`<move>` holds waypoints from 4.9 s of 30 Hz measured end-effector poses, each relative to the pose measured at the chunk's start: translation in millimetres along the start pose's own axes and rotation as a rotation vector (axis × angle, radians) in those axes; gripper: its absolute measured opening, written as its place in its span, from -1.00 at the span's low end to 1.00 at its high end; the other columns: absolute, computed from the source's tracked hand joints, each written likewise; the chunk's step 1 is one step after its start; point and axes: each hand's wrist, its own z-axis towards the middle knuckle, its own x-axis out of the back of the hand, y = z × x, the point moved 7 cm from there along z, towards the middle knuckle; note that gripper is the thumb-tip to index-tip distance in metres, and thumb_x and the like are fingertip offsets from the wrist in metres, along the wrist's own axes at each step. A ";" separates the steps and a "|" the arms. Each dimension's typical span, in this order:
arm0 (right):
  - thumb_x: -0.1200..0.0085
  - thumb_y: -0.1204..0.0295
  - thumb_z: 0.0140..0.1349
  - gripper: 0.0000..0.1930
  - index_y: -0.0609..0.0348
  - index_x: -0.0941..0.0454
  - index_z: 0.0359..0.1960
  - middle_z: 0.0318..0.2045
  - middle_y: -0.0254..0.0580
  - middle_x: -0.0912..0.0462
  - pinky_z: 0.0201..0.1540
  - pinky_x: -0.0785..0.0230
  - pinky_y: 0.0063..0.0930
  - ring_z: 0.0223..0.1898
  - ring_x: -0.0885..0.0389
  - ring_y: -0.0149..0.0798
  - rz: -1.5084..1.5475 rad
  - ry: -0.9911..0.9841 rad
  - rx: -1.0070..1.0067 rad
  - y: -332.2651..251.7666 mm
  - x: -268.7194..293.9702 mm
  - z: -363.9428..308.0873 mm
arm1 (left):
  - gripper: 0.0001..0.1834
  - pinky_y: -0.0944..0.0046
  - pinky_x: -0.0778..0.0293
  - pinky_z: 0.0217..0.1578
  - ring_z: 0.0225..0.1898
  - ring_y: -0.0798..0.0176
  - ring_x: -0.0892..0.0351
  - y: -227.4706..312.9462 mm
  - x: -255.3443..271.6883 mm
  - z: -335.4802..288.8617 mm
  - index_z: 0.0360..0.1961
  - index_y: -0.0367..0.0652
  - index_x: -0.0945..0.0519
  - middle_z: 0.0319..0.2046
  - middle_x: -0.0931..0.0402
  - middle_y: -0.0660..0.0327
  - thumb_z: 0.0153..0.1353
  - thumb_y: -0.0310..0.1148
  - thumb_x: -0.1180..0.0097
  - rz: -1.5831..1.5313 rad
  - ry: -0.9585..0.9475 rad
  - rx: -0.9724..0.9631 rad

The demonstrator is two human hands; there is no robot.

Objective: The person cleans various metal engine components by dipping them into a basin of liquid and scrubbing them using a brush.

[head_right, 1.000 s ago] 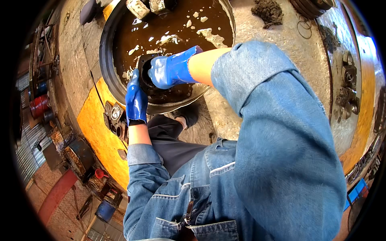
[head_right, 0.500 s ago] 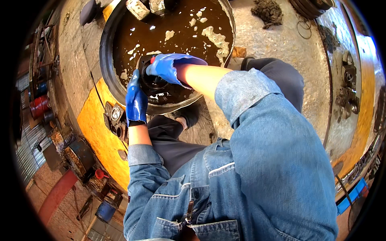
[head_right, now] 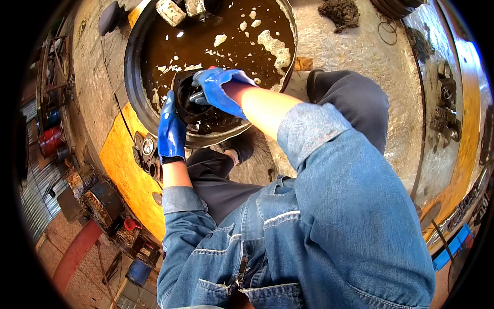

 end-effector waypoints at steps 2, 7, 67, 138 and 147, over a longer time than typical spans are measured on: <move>-0.25 0.32 0.33 -0.60 0.19 -0.65 0.17 -0.08 0.02 -0.78 -0.01 -0.60 -0.30 -0.09 -0.79 -0.10 -0.035 -0.371 -0.075 -10.1 8.3 19.6 | -0.41 0.21 -0.45 0.30 0.23 0.19 -0.56 -1.3 -2.8 6.4 0.35 -0.36 -0.48 0.26 -0.56 0.06 0.58 -0.06 0.04 -0.003 -0.020 0.009; -0.17 0.28 0.24 -0.67 0.05 -0.73 0.01 -0.12 -0.05 -0.78 -0.04 -0.57 -0.13 -0.12 -0.77 0.02 -0.085 -0.544 -0.362 -30.2 3.9 34.8 | -0.43 0.18 -0.45 0.31 0.24 0.17 -0.56 -4.8 -3.3 12.3 0.35 -0.34 -0.48 0.26 -0.55 0.05 0.58 -0.08 0.04 -0.061 -0.034 0.086; -0.36 -0.04 0.16 -0.42 0.27 -0.71 -0.04 -0.22 -0.06 -0.80 -0.09 -0.58 -0.32 -0.20 -0.77 -0.16 -0.005 -0.365 -0.734 42.4 25.8 23.7 | -0.32 0.16 -0.52 0.03 -0.05 0.15 -0.67 -50.2 34.6 54.6 0.12 -0.31 -0.67 -0.07 -0.73 0.03 0.27 0.11 -0.34 0.241 0.133 -0.021; -0.29 0.00 0.24 -0.56 -0.08 -0.71 0.06 -0.05 0.00 -0.77 0.07 -0.58 -0.14 0.02 -0.72 0.12 -0.606 -0.262 -0.489 10.7 4.1 7.6 | -0.39 0.11 -0.50 0.14 0.11 0.02 -0.67 -33.4 11.9 45.2 0.18 -0.15 -0.66 0.04 -0.71 -0.02 0.28 0.09 -0.24 0.600 0.213 0.032; -0.35 0.07 0.13 -0.48 0.17 -0.70 0.03 -0.16 0.03 -0.77 0.00 -0.55 -0.24 -0.13 -0.75 -0.11 -0.276 -0.531 -0.613 -35.0 14.1 13.9 | -0.38 0.13 -0.50 0.14 0.05 0.03 -0.67 -21.4 11.8 31.2 0.16 -0.21 -0.66 0.04 -0.70 -0.04 0.28 0.07 -0.25 0.605 0.215 0.002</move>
